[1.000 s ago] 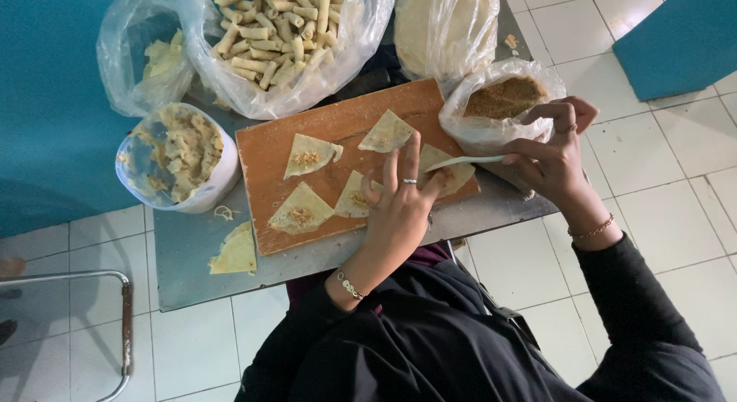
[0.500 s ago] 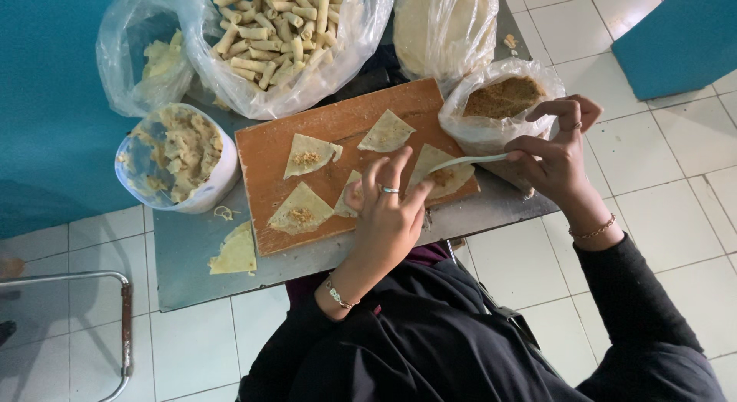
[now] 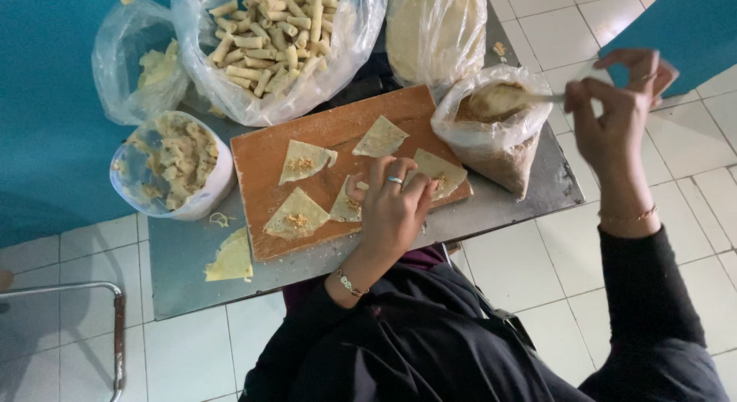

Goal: The person sits at a small metal table and spoons brown filling from a plastic bag onto triangular dough wrappers laid on a wooden board, then folds the wrappers over the filling into filled pastries and sets the folded pieces aside. Bags of already rolled dough pieces and a bowl of dough sit on the table.

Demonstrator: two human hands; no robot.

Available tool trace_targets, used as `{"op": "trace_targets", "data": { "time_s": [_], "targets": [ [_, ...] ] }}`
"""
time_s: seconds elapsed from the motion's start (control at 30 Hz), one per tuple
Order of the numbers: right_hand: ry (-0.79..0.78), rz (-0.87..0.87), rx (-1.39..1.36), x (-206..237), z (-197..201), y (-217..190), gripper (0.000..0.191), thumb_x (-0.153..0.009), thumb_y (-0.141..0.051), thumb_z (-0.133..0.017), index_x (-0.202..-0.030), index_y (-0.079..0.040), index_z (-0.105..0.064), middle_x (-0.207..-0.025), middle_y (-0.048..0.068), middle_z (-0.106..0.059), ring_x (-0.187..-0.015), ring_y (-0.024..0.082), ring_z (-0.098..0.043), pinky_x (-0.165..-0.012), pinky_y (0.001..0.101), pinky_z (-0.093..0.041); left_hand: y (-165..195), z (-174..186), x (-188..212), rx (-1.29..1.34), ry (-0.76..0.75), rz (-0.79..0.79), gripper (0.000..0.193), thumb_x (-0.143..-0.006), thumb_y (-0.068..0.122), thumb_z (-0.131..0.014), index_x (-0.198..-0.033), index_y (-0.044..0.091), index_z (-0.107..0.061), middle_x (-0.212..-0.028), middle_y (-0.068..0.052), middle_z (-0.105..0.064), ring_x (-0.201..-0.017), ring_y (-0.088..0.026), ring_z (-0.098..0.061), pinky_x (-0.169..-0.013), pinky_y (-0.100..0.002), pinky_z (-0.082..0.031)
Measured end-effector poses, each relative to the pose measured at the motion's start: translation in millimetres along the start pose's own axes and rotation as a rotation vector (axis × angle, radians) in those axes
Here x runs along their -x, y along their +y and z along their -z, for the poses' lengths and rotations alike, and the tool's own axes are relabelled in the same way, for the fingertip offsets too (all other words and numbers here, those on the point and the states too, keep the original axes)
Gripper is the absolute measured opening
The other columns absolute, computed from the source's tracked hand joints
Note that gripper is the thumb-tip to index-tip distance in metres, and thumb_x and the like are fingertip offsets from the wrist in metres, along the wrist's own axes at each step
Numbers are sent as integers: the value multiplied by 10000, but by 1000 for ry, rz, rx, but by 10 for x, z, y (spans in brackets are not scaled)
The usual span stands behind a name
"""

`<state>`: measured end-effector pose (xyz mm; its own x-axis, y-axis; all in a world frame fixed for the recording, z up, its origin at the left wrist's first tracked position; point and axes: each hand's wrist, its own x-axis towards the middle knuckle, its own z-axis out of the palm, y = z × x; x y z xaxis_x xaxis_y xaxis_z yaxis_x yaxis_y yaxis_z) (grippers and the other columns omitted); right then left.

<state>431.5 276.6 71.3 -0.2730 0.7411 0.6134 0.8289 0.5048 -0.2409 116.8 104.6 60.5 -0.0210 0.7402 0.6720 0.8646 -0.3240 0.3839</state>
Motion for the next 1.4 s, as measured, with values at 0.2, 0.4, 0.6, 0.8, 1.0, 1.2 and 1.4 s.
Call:
{"op": "trace_targets", "data": {
  "time_s": [0.2,0.4,0.6,0.8,1.0,1.2,1.4],
  "targets": [
    [-88,243,171,-240,-218,-37,178,-1024,-381,-832,-946,-221,-819,-1312,-18,-578,-1349,309,-287,-1095,495,-226,16,59,-25,-40,38,-8,114,-859,223,-821,-907,168,-734,-1131,0,-639,-1185,-221,-564,-974,-545,-252],
    [-210,16,-87,-408,-387,-15,201,-1037,-442,-744,-1035,-246,-793,-1236,-61,-545,-1282,222,-344,-1060,393,-298,-114,267,-152,-65,35,-26,100,-876,217,-824,-925,169,-753,-1139,5,-630,-1203,-222,-548,-1023,-542,-242],
    [-174,-63,24,-440,-143,174,322,-1094,-439,-746,-876,-209,-808,-1219,-63,-591,-1286,255,-378,-992,400,-325,-326,426,-352,-101,-18,-25,75,-882,223,-806,-945,182,-796,-1176,-27,-640,-1212,-248,-522,-994,-552,-242],
    [-255,-36,-122,-666,-287,-104,370,-1137,-399,-750,-831,-193,-779,-1292,-32,-612,-1353,275,-384,-1131,491,-332,-512,429,-489,-155,-80,-1,136,-873,178,-787,-1005,204,-811,-1220,-48,-643,-1237,-273,-508,-959,-580,-255],
    [-288,196,-263,-880,-736,-781,155,-1034,-367,-759,-971,-237,-814,-1307,-3,-591,-1320,280,-378,-1083,506,-325,-674,350,-476,-161,-202,-2,321,-833,131,-758,-1129,247,-800,-1374,-146,-561,-1309,-342,-427,-977,-644,-245],
    [-336,295,-243,-903,-721,-1142,239,-1016,-418,-761,-889,-221,-810,-1305,7,-484,-1311,299,-314,-1050,501,-243,-760,217,-420,-280,-229,-3,442,-846,54,-691,-1219,275,-775,-1473,-183,-482,-1365,-381,-365,-1017,-663,-256],
    [-272,359,-226,-893,-748,-1198,242,-1008,-439,-776,-969,-204,-821,-1337,2,-488,-1330,310,-300,-1103,509,-201,-854,137,-423,-322,-279,-6,395,-883,86,-668,-1220,271,-757,-1496,-194,-466,-1381,-390,-350,-1018,-667,-244]
  ]
}}
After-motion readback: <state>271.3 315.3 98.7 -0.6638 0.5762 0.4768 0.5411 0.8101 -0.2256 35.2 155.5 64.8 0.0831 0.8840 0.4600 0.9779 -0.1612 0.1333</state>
